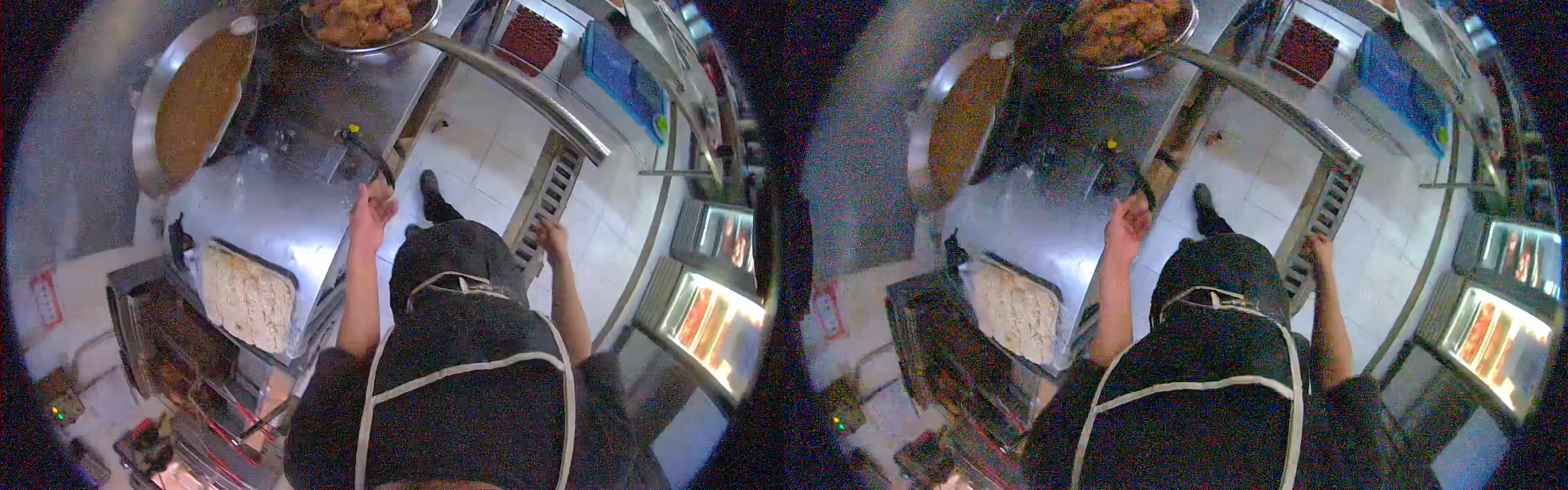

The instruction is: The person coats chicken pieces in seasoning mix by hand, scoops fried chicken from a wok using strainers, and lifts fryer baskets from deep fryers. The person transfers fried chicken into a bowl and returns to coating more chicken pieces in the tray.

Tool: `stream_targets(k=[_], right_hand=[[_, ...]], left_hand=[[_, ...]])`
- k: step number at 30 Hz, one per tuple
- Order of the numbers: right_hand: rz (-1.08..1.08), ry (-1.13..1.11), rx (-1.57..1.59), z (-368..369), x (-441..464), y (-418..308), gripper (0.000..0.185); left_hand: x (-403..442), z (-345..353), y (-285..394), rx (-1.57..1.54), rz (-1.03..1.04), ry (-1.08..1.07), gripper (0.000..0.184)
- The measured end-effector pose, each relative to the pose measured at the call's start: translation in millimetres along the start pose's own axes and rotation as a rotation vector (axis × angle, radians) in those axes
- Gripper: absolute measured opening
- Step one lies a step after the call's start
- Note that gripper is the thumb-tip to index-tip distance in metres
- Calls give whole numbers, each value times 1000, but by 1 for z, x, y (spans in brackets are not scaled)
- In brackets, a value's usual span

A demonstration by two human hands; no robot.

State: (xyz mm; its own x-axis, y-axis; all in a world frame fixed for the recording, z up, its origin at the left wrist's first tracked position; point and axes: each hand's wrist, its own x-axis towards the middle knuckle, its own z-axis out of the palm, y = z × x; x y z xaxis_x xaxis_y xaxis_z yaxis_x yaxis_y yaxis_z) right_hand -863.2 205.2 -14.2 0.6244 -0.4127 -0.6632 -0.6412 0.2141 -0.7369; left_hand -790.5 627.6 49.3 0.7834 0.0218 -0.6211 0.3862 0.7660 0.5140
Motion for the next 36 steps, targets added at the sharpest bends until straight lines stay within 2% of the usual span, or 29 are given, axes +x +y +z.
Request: stream_targets(k=[1, 2, 3, 4, 5, 7, 8, 9, 11, 12, 14, 16, 18, 19, 21, 22, 23, 25, 27, 29, 30, 32, 33, 36], right_hand=[[-65, 29, 4, -25, -8, 11, 13], [-4, 78, 62, -40, -25, 14, 12], [63, 123, 113, -56, -40, 21, 12], [111, 232, 171, -81, -25, 61, 18], [169, 344, 222, -104, -5, 114, 26], [230, 324, 190, -129, -9, 177, 24], [118, 106, -380, -160, 5, 236, 20], [-26, -135, -932, -188, 23, 285, 24], [450, 151, 225, -153, -13, 277, 17], [462, 130, 224, -162, -5, 285, 17], [229, 97, 93, -173, 25, 314, 14], [304, 39, 143, -185, 57, 263, 15], [406, 15, 205, -211, 83, 187, 19], [404, 44, 212, -223, 96, 154, 22], [359, 177, 189, -236, 116, 81, 21], [359, 188, 178, -249, 130, 60, 24], [358, 203, 173, -258, 142, 41, 28], [316, 207, 187, -274, 151, 14, 29], [326, 238, 135, -279, 158, -1, 27], [402, 228, 150, -284, 163, 1, 22], [391, 221, 145, -288, 167, 14, 22], [431, 134, 106, -297, 178, 35, 18], [486, 224, 85, -284, 176, 21, 17], [499, 209, 23, -271, 190, 7, 16]], left_hand=[[27, -2, -2, -203, -7, 0, 35], [47, -3, 0, -178, 13, -3, 35], [63, -5, 1, -284, 88, 38, 34], [73, -5, 1, -394, 162, 82, 33], [79, -7, 0, -371, 177, 96, 33], [81, -9, -7, -336, 264, 101, 27], [78, -4, -6, -365, 266, 121, 22], [79, -8, -6, -350, 282, 139, 22], [85, -14, -11, -339, 340, 50, 22], [76, 9, -14, -320, 421, 155, 22], [77, 3, -15, -311, 400, 163, 22], [89, -7, -10, -290, 376, 144, 22], [90, -15, -10, -30, 430, 273, 23], [91, -6, -10, -30, 446, 273, 23], [84, 6, -12, 141, 435, 544, 24], [86, 1, -14, 207, 474, 427, 25], [84, 10, -14, 202, 490, 429, 25], [74, 47, -13, 342, 392, 723, 25], [70, 57, -14, 375, 404, 804, 25], [80, 21, -10, 237, 412, 641, 25], [76, 43, -17, 161, 495, 642, 27], [81, 40, -17, 135, 521, 656, 27], [83, 38, -16, 123, 541, 669, 26], [83, 37, -19, 53, 559, 685, 23]])
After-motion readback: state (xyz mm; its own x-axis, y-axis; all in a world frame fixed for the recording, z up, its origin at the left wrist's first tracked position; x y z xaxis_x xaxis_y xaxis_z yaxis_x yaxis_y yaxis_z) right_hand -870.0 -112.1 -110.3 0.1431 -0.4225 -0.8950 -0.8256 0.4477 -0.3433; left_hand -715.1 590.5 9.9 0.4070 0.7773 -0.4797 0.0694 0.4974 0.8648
